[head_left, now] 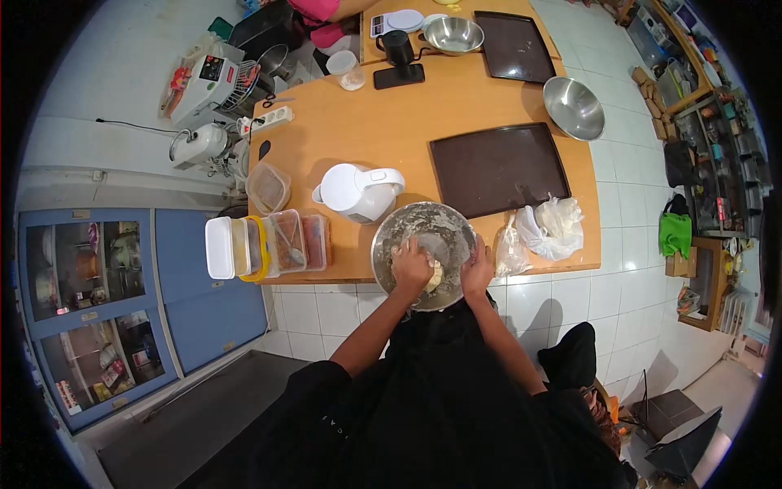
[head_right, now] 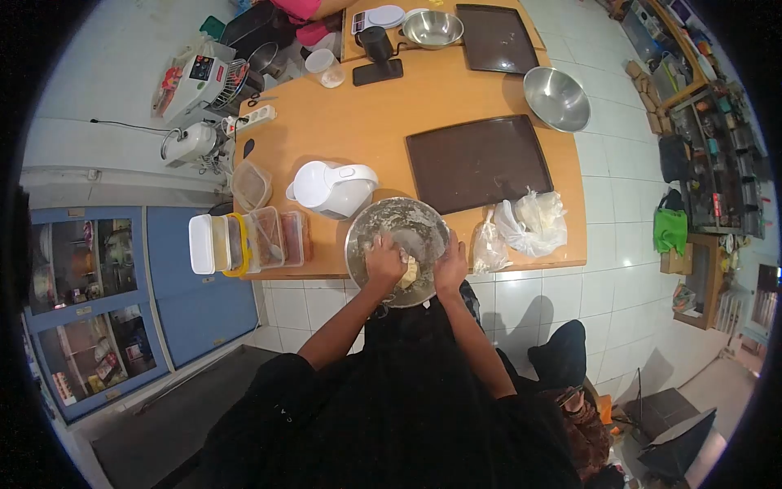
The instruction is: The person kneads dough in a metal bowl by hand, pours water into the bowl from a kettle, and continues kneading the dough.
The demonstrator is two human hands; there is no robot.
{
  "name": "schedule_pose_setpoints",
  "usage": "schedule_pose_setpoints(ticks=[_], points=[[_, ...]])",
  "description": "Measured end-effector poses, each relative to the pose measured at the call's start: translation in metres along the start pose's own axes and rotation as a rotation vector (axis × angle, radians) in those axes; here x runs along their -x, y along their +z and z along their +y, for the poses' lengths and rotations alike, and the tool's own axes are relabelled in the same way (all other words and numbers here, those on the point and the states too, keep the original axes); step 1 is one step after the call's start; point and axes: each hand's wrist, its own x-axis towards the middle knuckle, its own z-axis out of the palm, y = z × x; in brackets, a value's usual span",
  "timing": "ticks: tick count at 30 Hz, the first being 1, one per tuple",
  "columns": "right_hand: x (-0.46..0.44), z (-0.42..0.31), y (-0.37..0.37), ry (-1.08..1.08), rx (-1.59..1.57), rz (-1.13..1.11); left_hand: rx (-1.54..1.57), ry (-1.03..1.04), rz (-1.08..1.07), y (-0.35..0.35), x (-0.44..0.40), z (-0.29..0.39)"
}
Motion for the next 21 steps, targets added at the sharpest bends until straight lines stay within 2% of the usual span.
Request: schedule_pose_setpoints(ticks=[2,4,7,10,13,16,21], points=[[0.0,-0.001,-0.001,0.007,0.001,-0.003,0.025,0.033,-0.025,-0.001,0.003,-0.004],[-0.002,0.001,-0.001,0.001,-0.038,-0.02,0.15,0.001,-0.201,-0.007,0.004,-0.005],[-0.002,-0.002,-0.004,0.015,-0.035,-0.044,0.151,0.004,-0.272,-0.012,0.002,0.005],[-0.005,-0.002,-0.005,0.011,-0.033,-0.039,0.219,-0.176,-0.442,-0.004,0.002,0.023],[-0.004,-0.003,-0.002,-0.013,-0.041,-0.028,0.17,-0.251,-0.398,0.001,-0.002,0.039],[-0.001,-0.004,-0.004,-0.019,-0.048,-0.034,0.23,-0.234,-0.316,0.022,-0.004,0.038],[-0.005,0.002,0.001,-0.065,-0.031,-0.036,0.288,-0.085,-0.107,0.055,-0.016,0.03]])
